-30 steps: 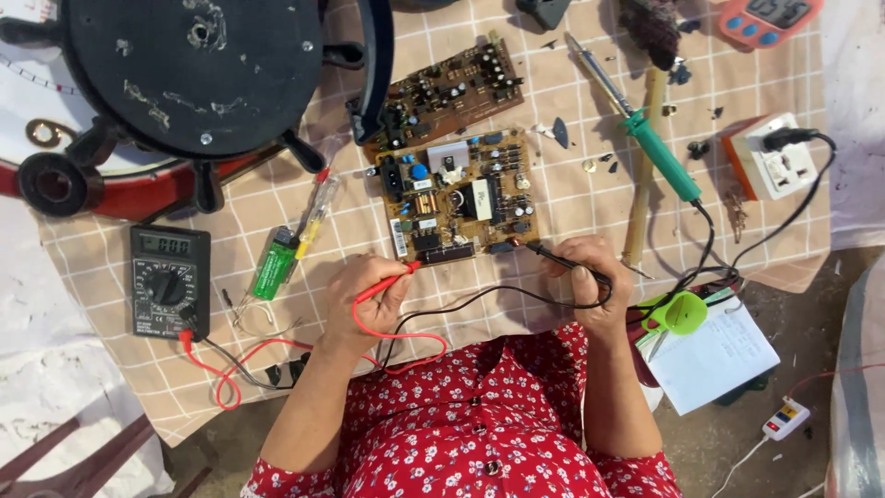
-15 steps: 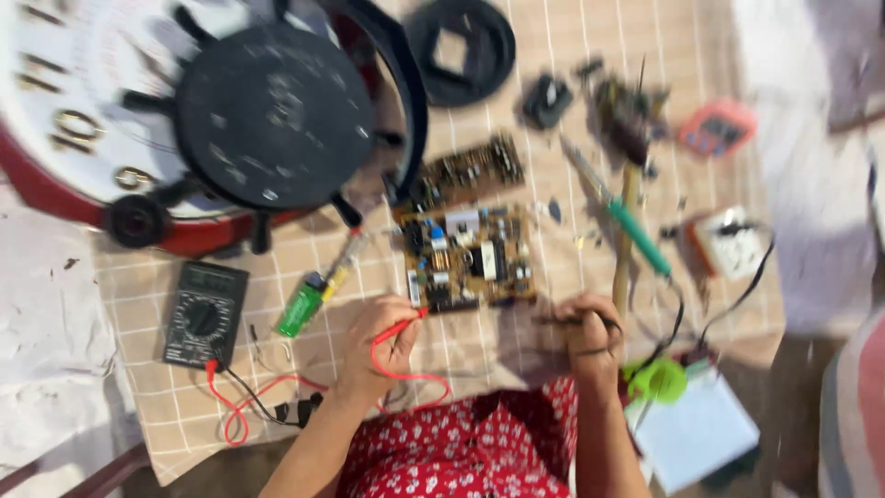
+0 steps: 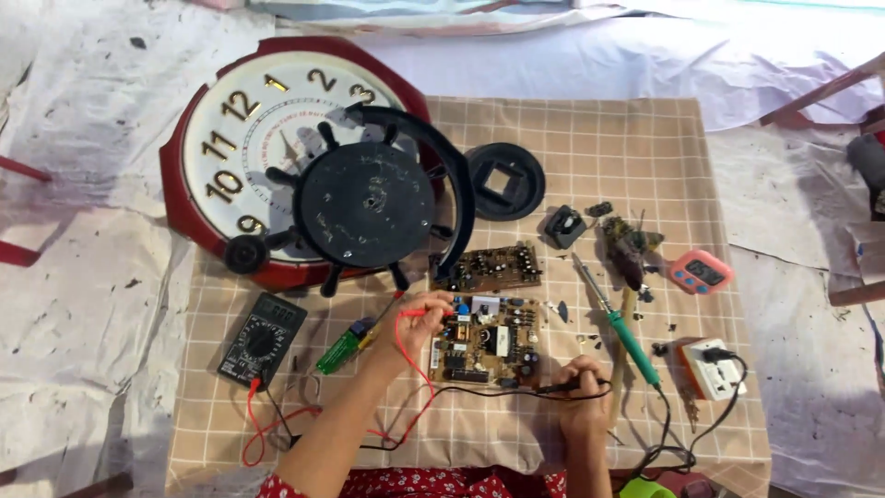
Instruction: Soldering electronic components onto a circuit board and performing diagnostic tests using a multimeter.
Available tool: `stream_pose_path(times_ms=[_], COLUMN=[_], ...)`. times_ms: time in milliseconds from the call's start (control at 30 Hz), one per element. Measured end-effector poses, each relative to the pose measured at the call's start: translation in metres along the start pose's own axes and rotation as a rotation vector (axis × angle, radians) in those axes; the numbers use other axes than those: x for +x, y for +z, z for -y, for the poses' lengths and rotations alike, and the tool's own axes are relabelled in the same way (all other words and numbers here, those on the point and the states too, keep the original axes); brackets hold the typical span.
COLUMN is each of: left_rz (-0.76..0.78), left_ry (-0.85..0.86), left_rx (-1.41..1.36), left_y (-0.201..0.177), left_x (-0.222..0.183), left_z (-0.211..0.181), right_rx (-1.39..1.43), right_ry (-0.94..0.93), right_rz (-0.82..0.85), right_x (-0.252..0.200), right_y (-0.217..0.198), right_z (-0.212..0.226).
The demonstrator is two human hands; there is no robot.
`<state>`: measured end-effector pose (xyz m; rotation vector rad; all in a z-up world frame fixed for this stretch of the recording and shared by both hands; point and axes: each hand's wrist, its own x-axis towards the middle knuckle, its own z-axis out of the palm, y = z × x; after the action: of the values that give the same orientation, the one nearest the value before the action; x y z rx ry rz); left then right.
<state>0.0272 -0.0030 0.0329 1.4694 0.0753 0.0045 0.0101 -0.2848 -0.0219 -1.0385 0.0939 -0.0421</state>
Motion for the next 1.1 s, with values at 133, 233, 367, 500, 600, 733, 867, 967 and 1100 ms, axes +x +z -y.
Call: stream_pose_path(times_ms=[133,233,367,500,600,733,867,967,1100], left_rz=[0.041,-0.01,-0.1,-0.142,-0.192,-0.211,-0.023,-0.043,0.08], left_ry=[-0.186,-0.456,-0.405,-0.264,-0.227,-0.241,-0.364,-0.453,-0.621], left_rx=[0.142,0.212,0.152,0.117,0.143,0.048,0.256,0.367,0.715], left_y=[0.013,0.019,0.019,0.011,0.005,-0.007,-0.002,-0.004,0.005], left_x=[0.017,0.023,0.027,0.037,0.035,0.015,-0.013,-0.021,-0.02], left_z=[-0.042,-0.054,-0.051,-0.023,-0.034,-0.029,-0.054,-0.04,-0.051], right_rx=[-0.03,-0.117,-0.21,-0.335,-0.354,-0.22,-0.16,-0.171,-0.276], right_ry=[-0.016,-0.057,0.083,0.021,-0.018,0.008,-0.016,0.036,0.235], right_rz=[0.02,0.089,0.016,0.067,0.076,0.054,0.061,0.109,0.246], right_x=[-0.005,-0.009,-0.012,-0.009,-0.006,-0.004,0.004,0.012,0.022], right_y=[0.02,0.028,0.036,0.022,0.029,0.028,0.011,0.004,0.028], right_z=[0.015,0.027,0.038,0.028,0.034,0.034,0.015,0.015,0.034])
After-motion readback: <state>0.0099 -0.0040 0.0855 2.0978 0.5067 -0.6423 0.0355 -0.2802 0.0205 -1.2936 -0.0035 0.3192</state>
